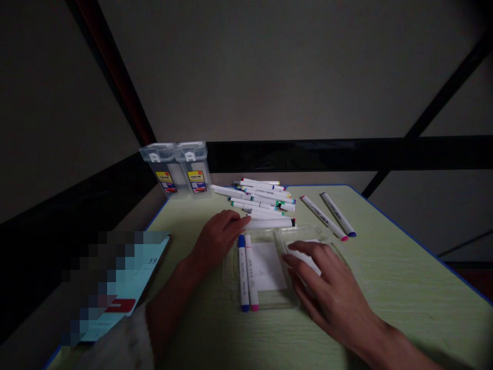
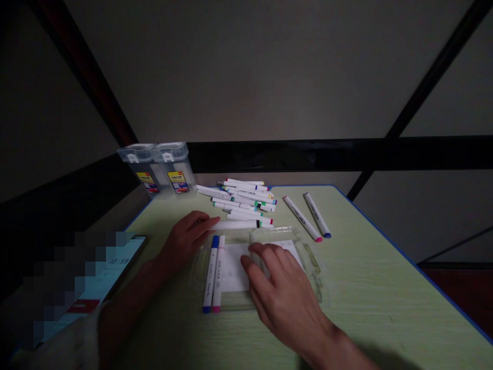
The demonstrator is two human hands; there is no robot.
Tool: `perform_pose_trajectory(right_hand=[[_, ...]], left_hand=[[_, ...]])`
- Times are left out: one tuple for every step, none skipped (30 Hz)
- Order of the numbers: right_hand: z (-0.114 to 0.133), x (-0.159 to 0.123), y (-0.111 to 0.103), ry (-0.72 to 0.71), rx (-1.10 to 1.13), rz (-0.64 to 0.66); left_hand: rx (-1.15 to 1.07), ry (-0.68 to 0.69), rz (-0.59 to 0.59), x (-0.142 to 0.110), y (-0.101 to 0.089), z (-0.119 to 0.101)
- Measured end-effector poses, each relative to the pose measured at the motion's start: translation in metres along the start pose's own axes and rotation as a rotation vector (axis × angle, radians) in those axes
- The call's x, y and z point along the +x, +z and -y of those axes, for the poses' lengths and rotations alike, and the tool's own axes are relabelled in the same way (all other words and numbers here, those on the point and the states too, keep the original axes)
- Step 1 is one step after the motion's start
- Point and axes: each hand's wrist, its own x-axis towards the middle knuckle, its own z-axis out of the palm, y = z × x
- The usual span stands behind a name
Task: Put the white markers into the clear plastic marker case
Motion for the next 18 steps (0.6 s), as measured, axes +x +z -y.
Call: perform_pose_trajectory(right_hand=[[-0.001, 0.0, 0.0, 0.021, -0.043, -0.004], [-0.002, 0.001, 0.001, 0.038, -0.083, -0.004], [-0.003, 0.001, 0.001, 0.054, -0.113, 0.003], [-0.004, 0.002, 0.002, 0.066, -0.13, 0.012], [-0.004, 0.002, 0.002, 0.072, -0.132, 0.023], [-0.005, 0.002, 0.002, 0.072, -0.12, 0.033], [-0.005, 0.002, 0.002, 0.065, -0.096, 0.036], [-0.005, 0.001, 0.001, 0.053, -0.064, 0.031], [-0.005, 0.0, 0.0, 0.041, -0.03, 0.015], [-0.004, 0.0, -0.001, 0.028, 0.0, -0.008], [-0.004, -0.001, -0.002, 0.02, 0.024, -0.03], [-0.003, -0.001, -0.003, 0.02, 0.041, -0.047], [-0.003, -0.001, -0.003, 0.026, 0.056, -0.051], [-0.002, -0.001, -0.004, 0.035, 0.069, -0.046], [-0.002, -0.001, -0.004, 0.044, 0.082, -0.038], [-0.001, 0.0, -0.003, 0.056, 0.093, -0.026], [-0.001, 0.0, -0.003, 0.069, 0.102, -0.015], [-0.001, 0.0, -0.002, 0.084, 0.109, -0.004]], left_hand=[[0.01, 0.029, -0.005, 0.001, -0.001, -0.003], [0.019, 0.059, -0.012, 0.001, -0.001, -0.006], [0.022, 0.08, -0.024, 0.002, -0.001, -0.008], [0.019, 0.094, -0.042, 0.002, -0.001, -0.011], [0.007, 0.109, -0.065, 0.002, -0.001, -0.014], [-0.011, 0.118, -0.087, 0.001, 0.0, -0.015], [-0.032, 0.145, -0.105, 0.001, 0.001, -0.016], [-0.052, 0.174, -0.108, 0.0, 0.001, -0.017], [-0.072, 0.189, -0.106, -0.001, 0.002, -0.017], [-0.092, 0.191, -0.1, -0.002, 0.003, -0.016], [-0.114, 0.17, -0.094, -0.003, 0.003, -0.015], [-0.138, 0.132, -0.094, -0.004, 0.004, -0.014], [-0.166, 0.091, -0.099, -0.004, 0.004, -0.013], [-0.199, 0.051, -0.111, -0.004, 0.005, -0.012], [-0.235, 0.012, -0.125, -0.004, 0.005, -0.012], [-0.275, -0.03, -0.137, -0.003, 0.005, -0.012], [-0.316, -0.077, -0.146, -0.002, 0.005, -0.013], [-0.36, -0.128, -0.152, 0.0, 0.005, -0.015]])
